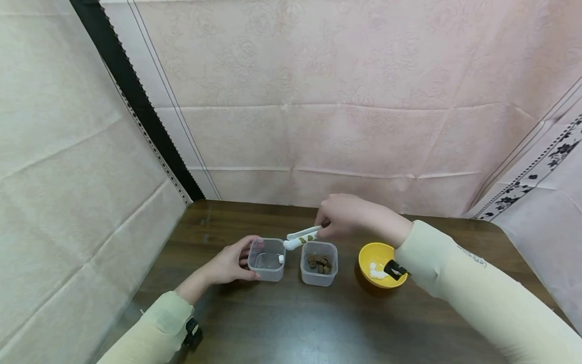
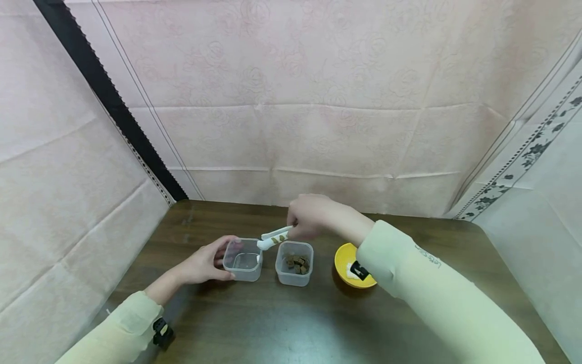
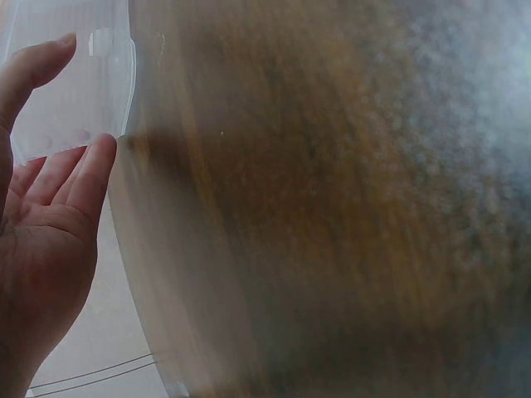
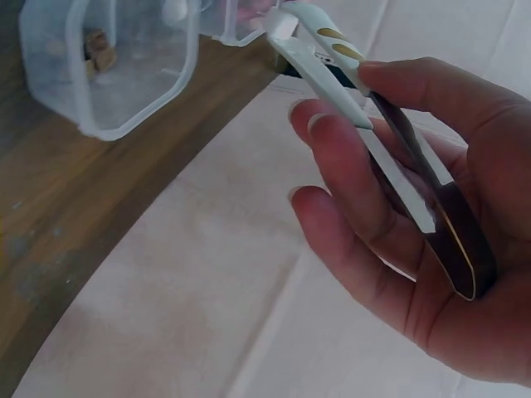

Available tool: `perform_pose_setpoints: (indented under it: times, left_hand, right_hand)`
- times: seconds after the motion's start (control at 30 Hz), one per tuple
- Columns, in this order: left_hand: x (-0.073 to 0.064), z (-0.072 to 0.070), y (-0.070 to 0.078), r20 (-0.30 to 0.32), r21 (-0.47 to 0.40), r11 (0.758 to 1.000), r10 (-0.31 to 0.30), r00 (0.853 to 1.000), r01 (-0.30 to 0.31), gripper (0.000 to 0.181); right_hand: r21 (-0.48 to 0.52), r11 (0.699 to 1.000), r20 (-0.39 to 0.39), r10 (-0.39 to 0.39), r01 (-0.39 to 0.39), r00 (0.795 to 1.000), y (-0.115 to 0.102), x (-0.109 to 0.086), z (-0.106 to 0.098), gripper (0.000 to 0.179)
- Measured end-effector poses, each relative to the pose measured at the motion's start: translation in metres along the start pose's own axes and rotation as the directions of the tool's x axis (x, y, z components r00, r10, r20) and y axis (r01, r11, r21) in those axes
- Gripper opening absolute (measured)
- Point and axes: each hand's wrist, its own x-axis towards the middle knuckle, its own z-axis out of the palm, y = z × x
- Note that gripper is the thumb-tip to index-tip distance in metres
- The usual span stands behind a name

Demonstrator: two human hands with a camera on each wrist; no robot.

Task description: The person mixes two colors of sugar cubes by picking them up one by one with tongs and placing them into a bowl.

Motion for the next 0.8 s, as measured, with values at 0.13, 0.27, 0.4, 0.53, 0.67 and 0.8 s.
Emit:
perform_pose_setpoints:
  times: [0.13, 0.27, 0.4, 0.53, 0.67, 0.8]
  left_hand:
    - [0.000, 0.000, -0.001, 0.001, -0.007, 1.000, 0.012, 1.000, -0.012, 0.080]
    - [0.000, 0.000, -0.002, 0.003, -0.011, 1.000, 0.022, 1.000, -0.022, 0.079]
    - [0.000, 0.000, -0.003, 0.003, -0.009, 1.000, 0.028, 1.000, -0.028, 0.079]
    - [-0.001, 0.000, -0.004, 0.004, -0.016, 0.999, 0.030, 1.000, -0.030, 0.079]
    - [0.000, 0.000, -0.004, 0.003, -0.027, 0.999, 0.028, 1.000, -0.028, 0.080]
    - [0.001, 0.001, -0.004, -0.002, -0.030, 0.999, 0.029, 1.000, -0.029, 0.080]
  right_hand:
    - [0.014, 1.000, -0.024, 0.006, -0.006, 1.000, 0.007, -0.011, 0.003, 0.021]
    - [0.010, 1.000, -0.051, 0.017, -0.017, 0.999, 0.014, -0.021, 0.004, 0.016]
    - [-0.012, 1.000, -0.085, -0.009, 0.008, 0.996, 0.022, -0.031, 0.004, 0.014]
    - [-0.014, 1.000, -0.105, -0.027, 0.026, 0.994, 0.029, -0.042, 0.005, 0.015]
    - [0.027, 1.000, -0.092, 0.012, -0.009, 0.996, 0.036, -0.056, 0.005, 0.015]
    - [0.077, 0.996, -0.073, 0.056, -0.050, 0.996, 0.044, -0.071, 0.007, 0.015]
